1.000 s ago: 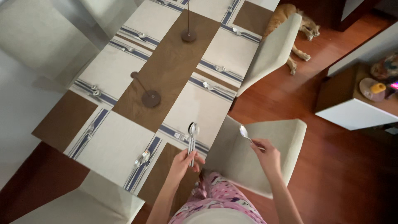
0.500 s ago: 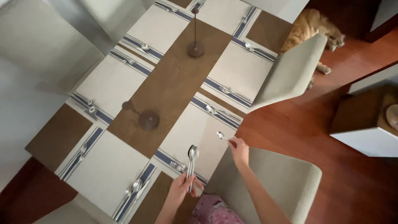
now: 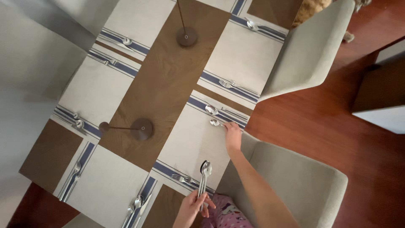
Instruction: The person retrieves forks and spoons from a kitchen drawer and places them on a dining table. The person arranges the cutlery at each place setting on the table.
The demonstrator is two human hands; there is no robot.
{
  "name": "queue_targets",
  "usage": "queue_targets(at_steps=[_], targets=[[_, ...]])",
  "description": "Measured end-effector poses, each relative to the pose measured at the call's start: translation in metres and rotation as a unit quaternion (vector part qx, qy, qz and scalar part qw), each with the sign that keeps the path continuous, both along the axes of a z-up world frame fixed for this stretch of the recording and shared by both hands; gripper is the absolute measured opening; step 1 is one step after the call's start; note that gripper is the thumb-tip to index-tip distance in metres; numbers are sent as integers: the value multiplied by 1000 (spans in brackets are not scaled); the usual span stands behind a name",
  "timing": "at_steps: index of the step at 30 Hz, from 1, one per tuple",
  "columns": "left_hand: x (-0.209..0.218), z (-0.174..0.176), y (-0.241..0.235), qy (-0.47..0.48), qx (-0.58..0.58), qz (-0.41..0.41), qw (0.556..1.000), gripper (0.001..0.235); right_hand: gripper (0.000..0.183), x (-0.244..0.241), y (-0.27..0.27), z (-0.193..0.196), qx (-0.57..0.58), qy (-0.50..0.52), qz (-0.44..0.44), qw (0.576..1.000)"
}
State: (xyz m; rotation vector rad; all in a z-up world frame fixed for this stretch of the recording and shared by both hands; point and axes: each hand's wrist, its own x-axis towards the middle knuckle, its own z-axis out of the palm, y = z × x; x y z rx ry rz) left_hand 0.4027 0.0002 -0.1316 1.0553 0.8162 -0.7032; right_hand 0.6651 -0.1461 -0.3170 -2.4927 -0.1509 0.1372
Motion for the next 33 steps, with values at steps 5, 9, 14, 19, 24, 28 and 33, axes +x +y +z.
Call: queue_targets(at_steps=[5,9,14,19,24,28,33], targets=[[1,1,0,28,-12,-4,1000,25,20,4,10,28,2,16,-9,1000],[-6,-14,1,30,-26,14,999,25,20,-1,13,40,18,28,-6,999],[-5,-15,11,55,-49,23,997,21,29,-9,1,-3,-42,-50,56,996],[-3,-12,14,54,-25,10,998,23,34,-7,5,20,-31,-46,47,997],[-13,-31,11,27,-42,33,998,22,32,-2,-5,-13,-19,-34,23,999],[-11,-29,7,41,-26,23,999,19,33,-1,-6,6,-44,-39,17,998],[-7,-23,5,29,-27,5,999,24,35,3,-9,12,-81,-20,17,996]])
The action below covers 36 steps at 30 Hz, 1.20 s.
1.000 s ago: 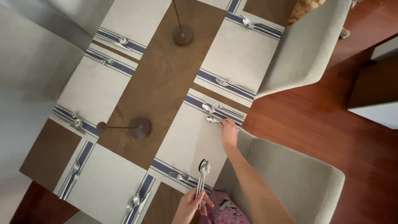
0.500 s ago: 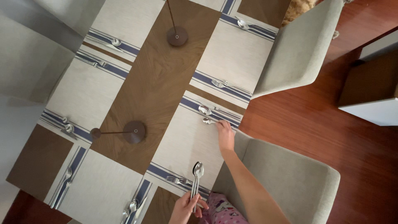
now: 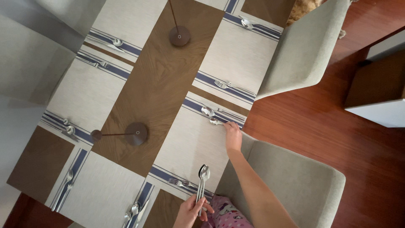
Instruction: The person retrieves forks and spoons from a kitchen drawer and places them on a dining table. The person arranges the cutlery at each place setting on the table.
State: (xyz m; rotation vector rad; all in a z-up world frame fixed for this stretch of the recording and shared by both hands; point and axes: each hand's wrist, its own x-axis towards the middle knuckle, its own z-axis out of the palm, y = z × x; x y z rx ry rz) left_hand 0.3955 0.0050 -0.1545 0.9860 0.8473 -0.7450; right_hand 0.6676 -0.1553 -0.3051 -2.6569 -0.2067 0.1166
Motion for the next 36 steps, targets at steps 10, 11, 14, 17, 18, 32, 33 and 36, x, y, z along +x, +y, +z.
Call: queue_targets(at_steps=[10,11,14,17,18,32,33,36], targets=[[0,3,-4,10,7,4,1000,22,40,3,-3,-17,24,-9,-14,1000],[-2,0,-5,-1,6,9,1000,22,35,3,-3,-19,30,-5,-20,999],[-1,3,-5,-7,4,5,1000,21,34,3,-3,-24,34,-5,-23,999],[8,19,-5,5,17,-21,1000,23,40,2,-3,-22,30,-11,-18,999],[11,25,-5,9,31,-38,999,24,40,2,-2,-21,28,-13,-16,999],[10,31,-5,16,36,-36,999,23,21,-8,-2,1,77,-44,-30,996],[9,29,-4,5,36,-47,998,25,18,-11,-2,10,94,-57,-35,993],[15,37,-6,25,39,-31,998,23,18,-28,-15,17,106,-35,0,994]])
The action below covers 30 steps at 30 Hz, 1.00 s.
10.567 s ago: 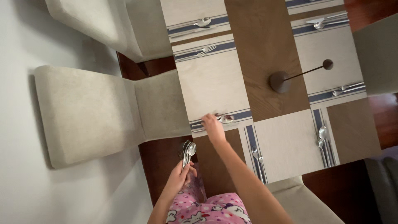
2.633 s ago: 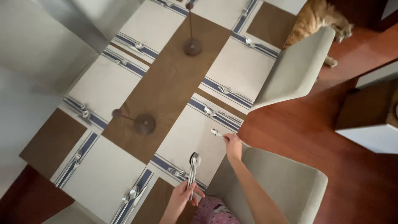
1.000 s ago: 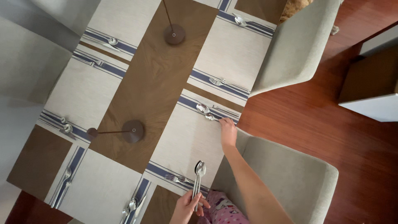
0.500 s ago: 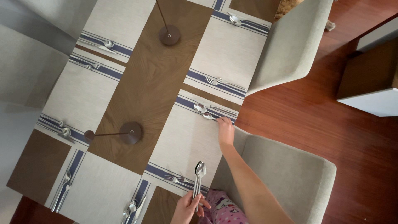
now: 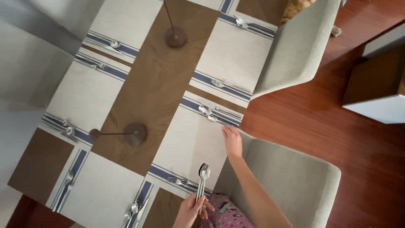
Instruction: The person retrieves forks and spoons from a kitchen drawer and places them on a dining table. The person arranges the cutlery at each place setting on the table.
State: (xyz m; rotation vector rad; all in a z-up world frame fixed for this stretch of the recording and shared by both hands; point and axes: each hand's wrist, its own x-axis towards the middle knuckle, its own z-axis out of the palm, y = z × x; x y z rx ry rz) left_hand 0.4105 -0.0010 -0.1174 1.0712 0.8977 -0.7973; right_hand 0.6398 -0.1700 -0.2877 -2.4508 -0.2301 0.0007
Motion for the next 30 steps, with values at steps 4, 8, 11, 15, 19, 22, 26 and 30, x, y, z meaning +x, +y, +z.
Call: queue_targets(at_steps=[4,8,11,15,19,22,26,30], targets=[[-4,-7,1,-68,12,-18,997,24,15,-37,-15,39,65,44,28,997],[-3,-3,2,-112,13,-31,993,26,12,-76,-26,77,104,125,57,985],[0,14,1,-162,25,-37,986,26,11,-96,-31,112,127,186,75,972],[-4,39,2,-203,19,-45,978,26,12,-112,-31,155,121,240,89,959],[-17,36,0,-239,44,-70,968,28,15,-132,-23,207,140,211,101,962],[-26,20,-9,-291,41,-66,954,31,23,-158,-20,250,184,251,77,947],[-35,28,-39,-355,14,-68,932,32,26,-202,-35,266,242,291,18,925],[-52,36,-80,-354,5,-116,928,35,28,-244,-59,266,328,299,-124,887]])
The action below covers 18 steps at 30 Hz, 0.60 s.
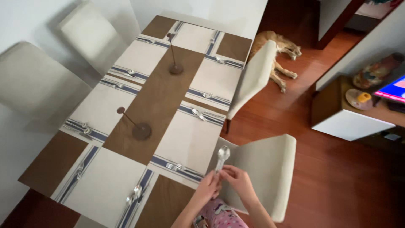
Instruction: The person retrieves forks and spoons from a kitchen drawer and places them on a dining table. The person arranges the cutlery at each place setting on the table.
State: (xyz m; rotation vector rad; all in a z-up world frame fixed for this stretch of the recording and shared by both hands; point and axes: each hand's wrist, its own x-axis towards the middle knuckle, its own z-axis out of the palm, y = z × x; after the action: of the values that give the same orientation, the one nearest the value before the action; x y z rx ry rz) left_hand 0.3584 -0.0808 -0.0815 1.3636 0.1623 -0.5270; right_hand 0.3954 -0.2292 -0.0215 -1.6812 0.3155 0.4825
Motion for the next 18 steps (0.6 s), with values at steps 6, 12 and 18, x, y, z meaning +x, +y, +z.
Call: queue_targets(at_steps=[6,12,18], targets=[[-22,47,-44,-39,73,-117,990,30,27,-38,-44,3,47,9,-83,995],[-26,103,-65,-28,96,-203,974,33,24,-53,-74,75,-4,28,-77,997],[-31,55,-145,-51,47,-239,969,33,24,-63,-168,36,68,-10,-156,985]])
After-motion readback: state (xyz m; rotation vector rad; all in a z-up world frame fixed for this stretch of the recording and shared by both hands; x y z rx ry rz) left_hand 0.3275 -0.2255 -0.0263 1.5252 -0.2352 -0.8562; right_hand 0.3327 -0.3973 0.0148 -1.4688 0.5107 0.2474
